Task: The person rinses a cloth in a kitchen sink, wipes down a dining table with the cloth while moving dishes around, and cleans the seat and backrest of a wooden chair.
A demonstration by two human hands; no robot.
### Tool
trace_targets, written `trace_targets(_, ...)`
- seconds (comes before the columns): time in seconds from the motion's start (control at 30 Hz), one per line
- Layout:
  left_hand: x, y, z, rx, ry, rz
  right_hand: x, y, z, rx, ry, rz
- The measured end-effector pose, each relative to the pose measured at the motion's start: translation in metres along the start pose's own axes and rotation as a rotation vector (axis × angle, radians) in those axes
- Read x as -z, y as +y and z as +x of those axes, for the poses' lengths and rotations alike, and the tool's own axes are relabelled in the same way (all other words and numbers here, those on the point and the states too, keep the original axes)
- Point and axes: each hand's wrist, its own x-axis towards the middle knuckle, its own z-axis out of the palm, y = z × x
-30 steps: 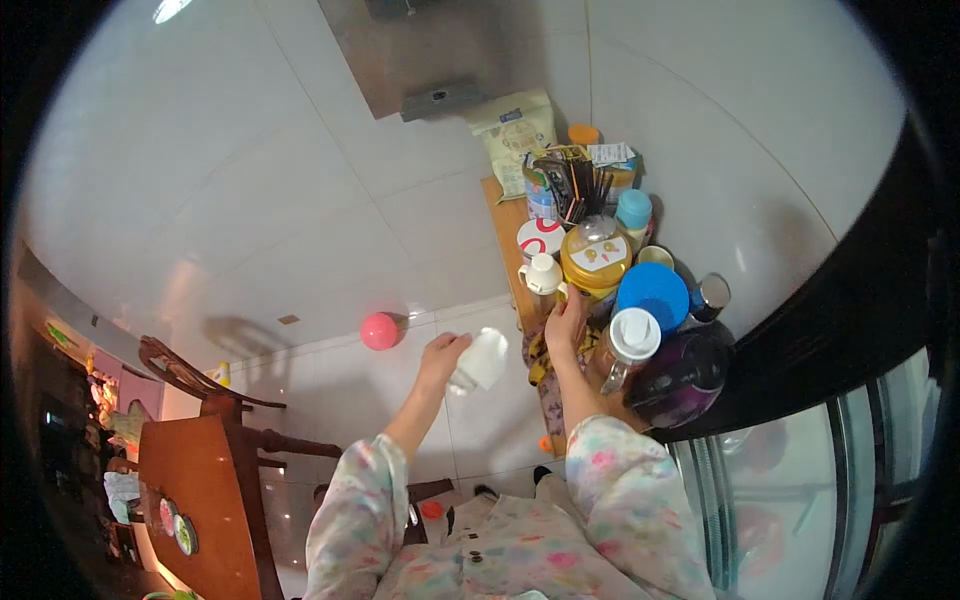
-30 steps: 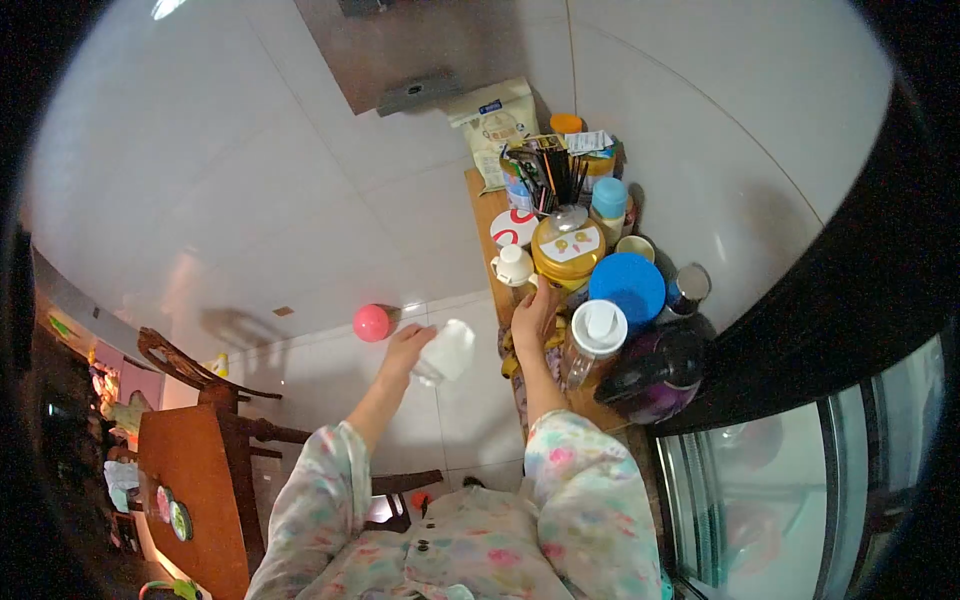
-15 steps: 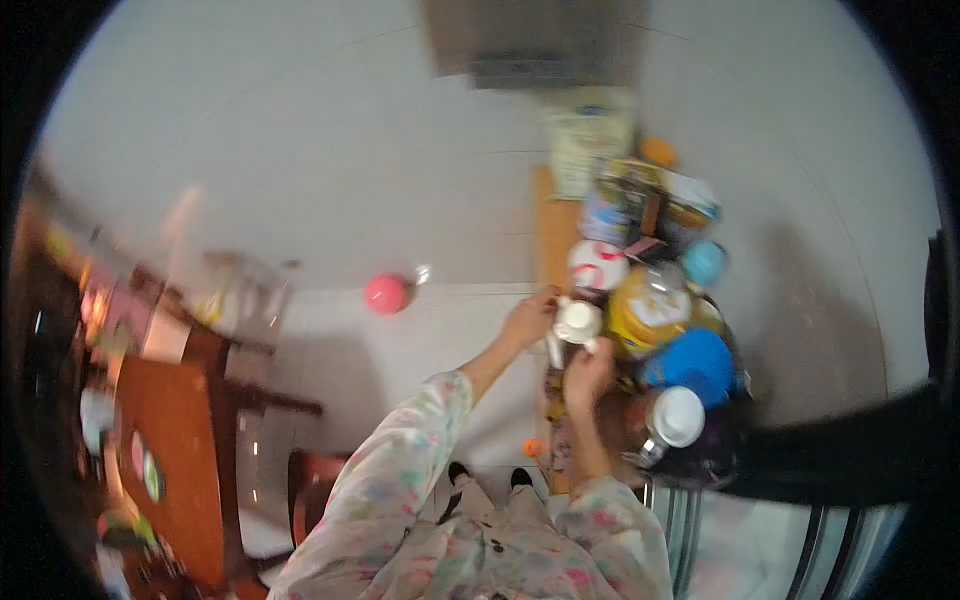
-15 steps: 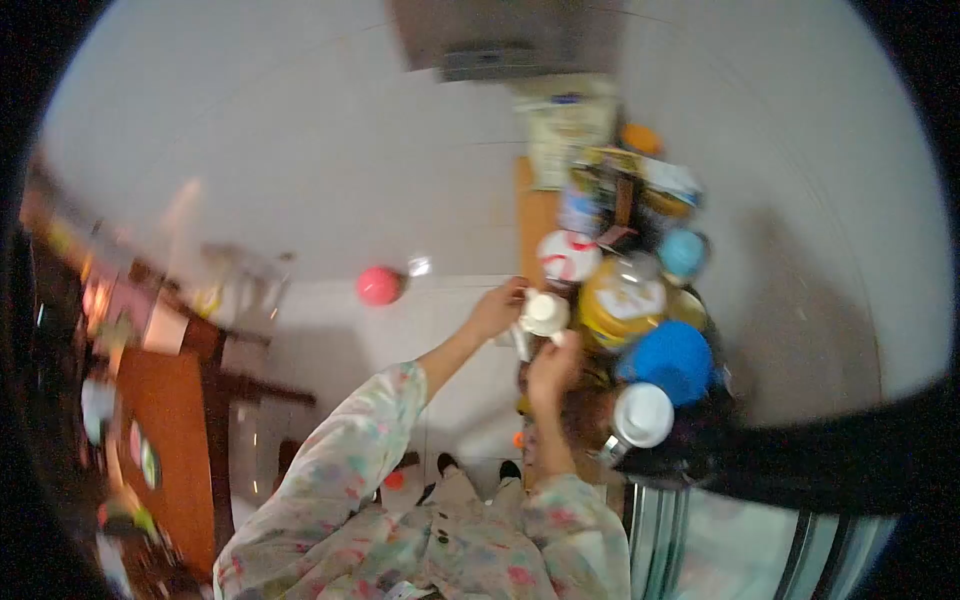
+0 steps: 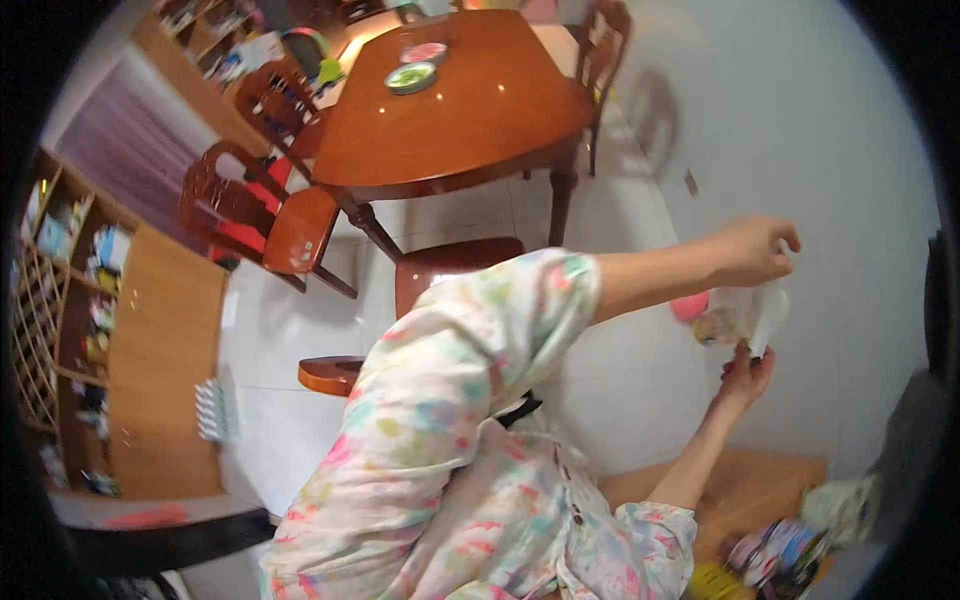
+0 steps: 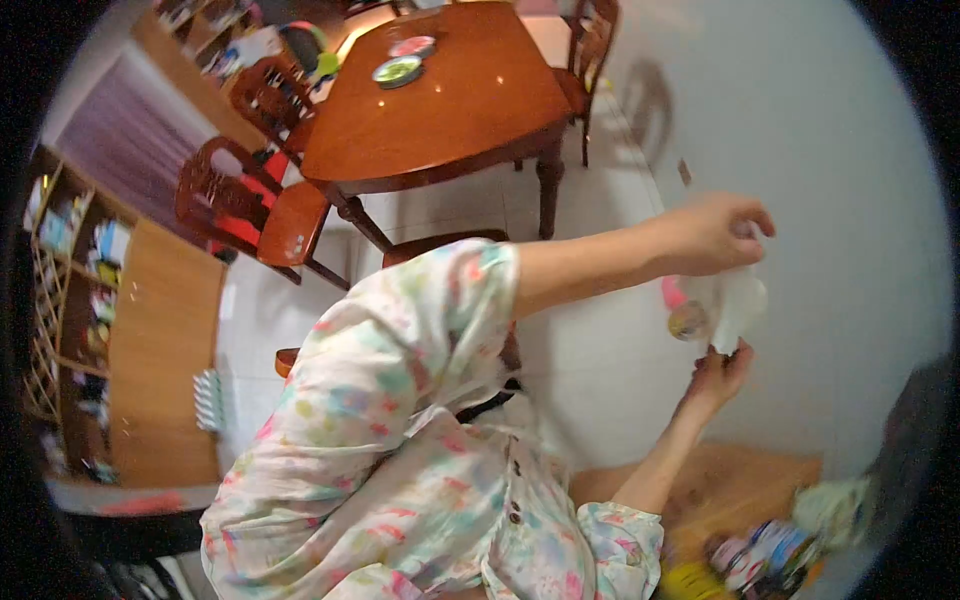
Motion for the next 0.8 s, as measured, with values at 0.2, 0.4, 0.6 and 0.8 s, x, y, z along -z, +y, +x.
trace_targets(0.2, 0.183, -0.094, -0.102, 0.346, 0.627, -0.182, -0.183, -0.013, 0.048, -0.111, -0.426, 0.039)
trace_targets(0.4, 0.239, -0.112, -0.224, 0.669, 1.05, -0.409, -0.325, -0.004, 0.07, -0.103, -0.736, -0.029)
trace_targets(0.6, 0.225, -0.127, -0.268, 0.747, 1.369, -0.466, -0.442, 0.029, 0.102, -0.168, -0.876, -0.047)
trace_targets(0.8, 0.188, -0.125, -0.255, 0.76, 1.712, -0.6, -0.532, 0.088, 0.157, -0.102, -0.953, -0.011)
